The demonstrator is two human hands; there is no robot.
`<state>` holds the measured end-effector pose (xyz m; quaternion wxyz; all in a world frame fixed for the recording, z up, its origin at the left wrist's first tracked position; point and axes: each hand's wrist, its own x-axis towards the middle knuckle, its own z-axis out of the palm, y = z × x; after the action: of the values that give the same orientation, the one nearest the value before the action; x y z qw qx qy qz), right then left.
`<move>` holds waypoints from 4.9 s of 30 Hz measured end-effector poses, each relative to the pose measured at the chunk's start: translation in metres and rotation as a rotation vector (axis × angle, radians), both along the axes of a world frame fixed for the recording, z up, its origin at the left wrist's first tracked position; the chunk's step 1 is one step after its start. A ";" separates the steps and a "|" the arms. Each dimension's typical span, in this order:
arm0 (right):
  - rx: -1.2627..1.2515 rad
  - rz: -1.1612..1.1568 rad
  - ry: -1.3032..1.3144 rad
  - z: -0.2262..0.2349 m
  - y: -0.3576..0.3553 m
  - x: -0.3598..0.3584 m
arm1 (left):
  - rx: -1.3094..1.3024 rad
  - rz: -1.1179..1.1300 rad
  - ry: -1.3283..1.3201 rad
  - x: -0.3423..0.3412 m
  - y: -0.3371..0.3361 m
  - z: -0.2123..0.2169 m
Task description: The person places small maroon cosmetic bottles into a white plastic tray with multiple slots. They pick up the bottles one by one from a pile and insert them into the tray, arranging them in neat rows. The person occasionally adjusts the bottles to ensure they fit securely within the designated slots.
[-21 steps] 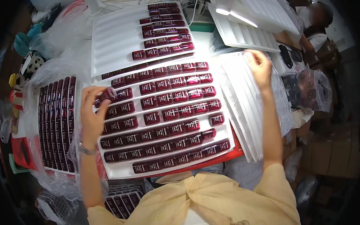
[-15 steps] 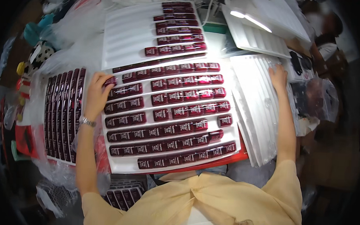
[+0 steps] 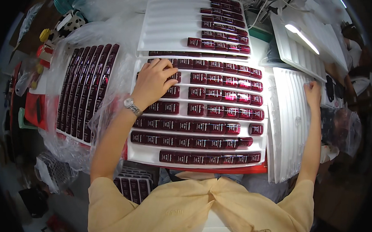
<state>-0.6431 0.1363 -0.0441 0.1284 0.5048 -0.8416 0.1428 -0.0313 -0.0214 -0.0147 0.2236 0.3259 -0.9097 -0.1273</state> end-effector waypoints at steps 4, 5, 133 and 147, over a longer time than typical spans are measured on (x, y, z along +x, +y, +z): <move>-0.134 0.078 0.070 -0.003 -0.007 -0.002 | 0.012 0.030 0.050 0.001 -0.001 -0.002; -0.180 0.079 0.120 -0.001 -0.008 -0.004 | 0.003 0.022 0.117 0.002 0.004 0.000; -0.448 0.693 -0.888 0.093 -0.010 0.350 | 0.661 -0.144 0.794 -0.111 0.097 0.027; -0.157 -0.025 0.032 -0.016 -0.002 -0.043 | 0.232 0.196 0.046 0.048 -0.009 -0.004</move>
<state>-0.6860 0.1341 -0.0596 0.1827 0.4850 -0.8318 0.1987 0.0163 -0.0302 -0.0189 0.2167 0.4340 -0.8472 -0.2166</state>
